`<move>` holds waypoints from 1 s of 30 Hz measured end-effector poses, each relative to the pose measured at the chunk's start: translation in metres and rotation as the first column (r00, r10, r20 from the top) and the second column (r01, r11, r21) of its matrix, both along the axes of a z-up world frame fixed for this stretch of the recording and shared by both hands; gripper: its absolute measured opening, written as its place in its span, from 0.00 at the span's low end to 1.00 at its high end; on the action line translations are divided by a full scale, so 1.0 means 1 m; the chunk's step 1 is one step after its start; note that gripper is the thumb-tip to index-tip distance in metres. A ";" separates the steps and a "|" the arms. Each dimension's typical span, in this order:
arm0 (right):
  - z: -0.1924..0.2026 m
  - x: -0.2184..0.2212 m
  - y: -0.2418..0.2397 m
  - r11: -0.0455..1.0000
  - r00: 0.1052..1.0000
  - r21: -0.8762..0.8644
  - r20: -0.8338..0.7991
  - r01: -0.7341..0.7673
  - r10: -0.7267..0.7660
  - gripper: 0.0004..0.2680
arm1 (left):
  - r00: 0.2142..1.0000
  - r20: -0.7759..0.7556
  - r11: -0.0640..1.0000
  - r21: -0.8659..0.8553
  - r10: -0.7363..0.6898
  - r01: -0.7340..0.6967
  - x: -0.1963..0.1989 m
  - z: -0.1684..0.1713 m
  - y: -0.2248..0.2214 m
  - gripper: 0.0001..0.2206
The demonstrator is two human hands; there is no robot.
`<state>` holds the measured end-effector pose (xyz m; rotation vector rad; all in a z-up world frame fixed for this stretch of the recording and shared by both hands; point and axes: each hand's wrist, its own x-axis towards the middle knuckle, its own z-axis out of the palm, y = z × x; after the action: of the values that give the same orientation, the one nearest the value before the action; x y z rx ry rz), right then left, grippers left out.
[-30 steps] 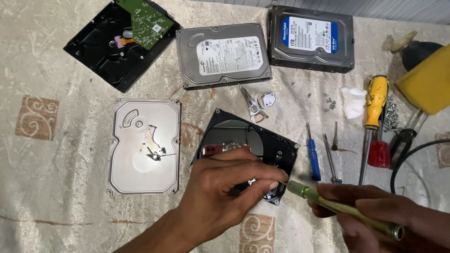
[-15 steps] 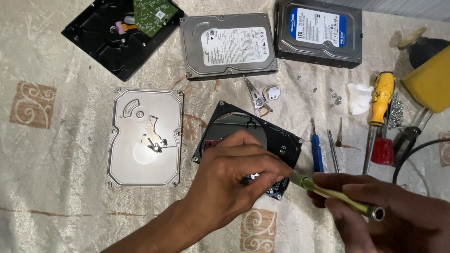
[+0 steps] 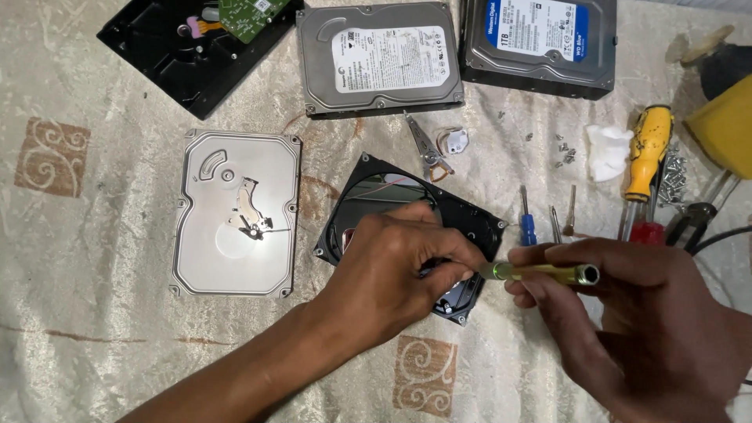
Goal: Disassembling hard disk drives to access internal components using a screwdriver and cleaning parts with a sponge.
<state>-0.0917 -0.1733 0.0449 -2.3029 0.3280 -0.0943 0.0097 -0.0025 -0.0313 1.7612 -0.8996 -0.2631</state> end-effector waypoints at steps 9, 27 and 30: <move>-0.003 -0.001 0.010 0.991 0.993 -0.081 0.055 0.106 -0.102 0.08 | 0.998 -0.023 0.995 0.077 -0.064 0.065 0.003 0.004 0.002 0.16; -0.008 0.001 0.006 0.867 0.962 -0.490 -0.176 0.097 -0.207 0.09 | 0.985 0.013 0.976 0.136 -0.171 0.167 0.005 0.012 0.003 0.19; -0.009 0.002 0.003 0.868 0.980 -0.489 -0.112 0.089 -0.164 0.10 | 0.983 0.027 0.973 0.146 -0.182 0.177 0.005 0.012 0.004 0.19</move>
<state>-0.0901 -0.1705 0.0359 -2.7915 0.5907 -0.0739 0.0147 0.0012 -0.0193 1.8234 -1.0947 -0.4198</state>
